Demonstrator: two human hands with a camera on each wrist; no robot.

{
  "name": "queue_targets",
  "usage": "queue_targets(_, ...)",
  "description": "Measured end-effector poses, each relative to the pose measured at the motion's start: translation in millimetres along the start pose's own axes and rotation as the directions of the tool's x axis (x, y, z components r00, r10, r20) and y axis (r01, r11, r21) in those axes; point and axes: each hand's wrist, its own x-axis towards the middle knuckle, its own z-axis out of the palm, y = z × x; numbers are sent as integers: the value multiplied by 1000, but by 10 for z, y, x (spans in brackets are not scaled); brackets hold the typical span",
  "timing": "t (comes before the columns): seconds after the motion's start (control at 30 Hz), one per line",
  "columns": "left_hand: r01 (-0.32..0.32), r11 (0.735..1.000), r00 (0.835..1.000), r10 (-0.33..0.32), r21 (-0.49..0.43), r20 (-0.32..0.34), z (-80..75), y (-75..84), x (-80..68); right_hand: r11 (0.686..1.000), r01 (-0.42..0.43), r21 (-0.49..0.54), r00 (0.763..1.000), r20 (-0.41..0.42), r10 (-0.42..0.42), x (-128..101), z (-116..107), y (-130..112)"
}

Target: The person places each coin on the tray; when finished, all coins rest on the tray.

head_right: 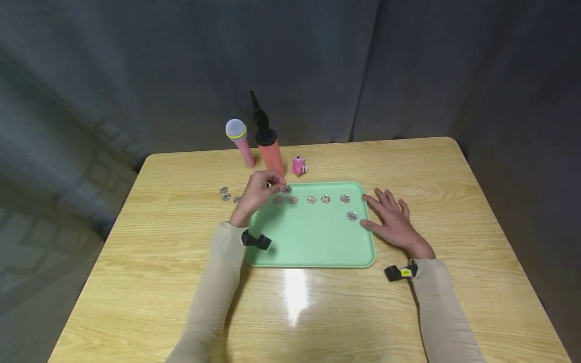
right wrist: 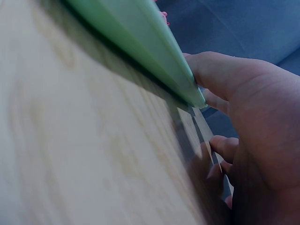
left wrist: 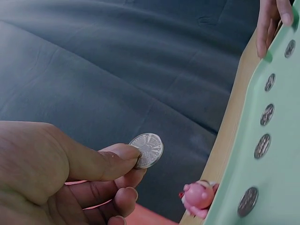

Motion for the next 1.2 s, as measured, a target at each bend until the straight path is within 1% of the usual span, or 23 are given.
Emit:
queue_targets(0.03, -3, 1000, 1000, 3, 5, 4, 18, 8, 7, 1000, -1, 1, 1000, 1, 1, -1, 1, -1)
queue_targets(0.13, -40, 998, 999, 39, 45, 11, 72, 30, 23, 1000, -3, -1, 1000, 0, 3, -4, 0, -5)
queue_targets(0.23, -75, 995, 997, 73, 59, 24, 125, 50, 37, 1000, 0, -7, 1000, 0, 0, -3, 0, -12)
queue_targets(0.37, -98, 994, 994, 96, 39, 48, 197, 71, 60, 1000, 3, -8, 1000, -1, -3, 2, -4, -18)
queue_targets(0.5, -92, 995, 994, 90, 28, 67, 282, 85, 87, 1000, 3, -2, 1000, -2, -3, 7, -5, -18)
queue_targets(0.83, -72, 996, 991, 65, 58, 120, 530, 107, 149, 1000, 4, 5, 1000, 1, -4, -4, -9, -24)
queue_targets(0.97, -85, 994, 987, 75, 66, 142, 632, 110, 157, 1000, 6, 8, 1000, 0, -6, -7, -9, -27)
queue_targets(1.1, -94, 992, 986, 81, 82, 148, 738, 89, 164, 1000, 7, 8, 1000, -1, -7, -4, -2, -29)
queue_targets(1.2, -86, 991, 987, 70, 103, 146, 828, 63, 167, 1000, 8, 9, 1000, -2, -8, -3, 2, -30)
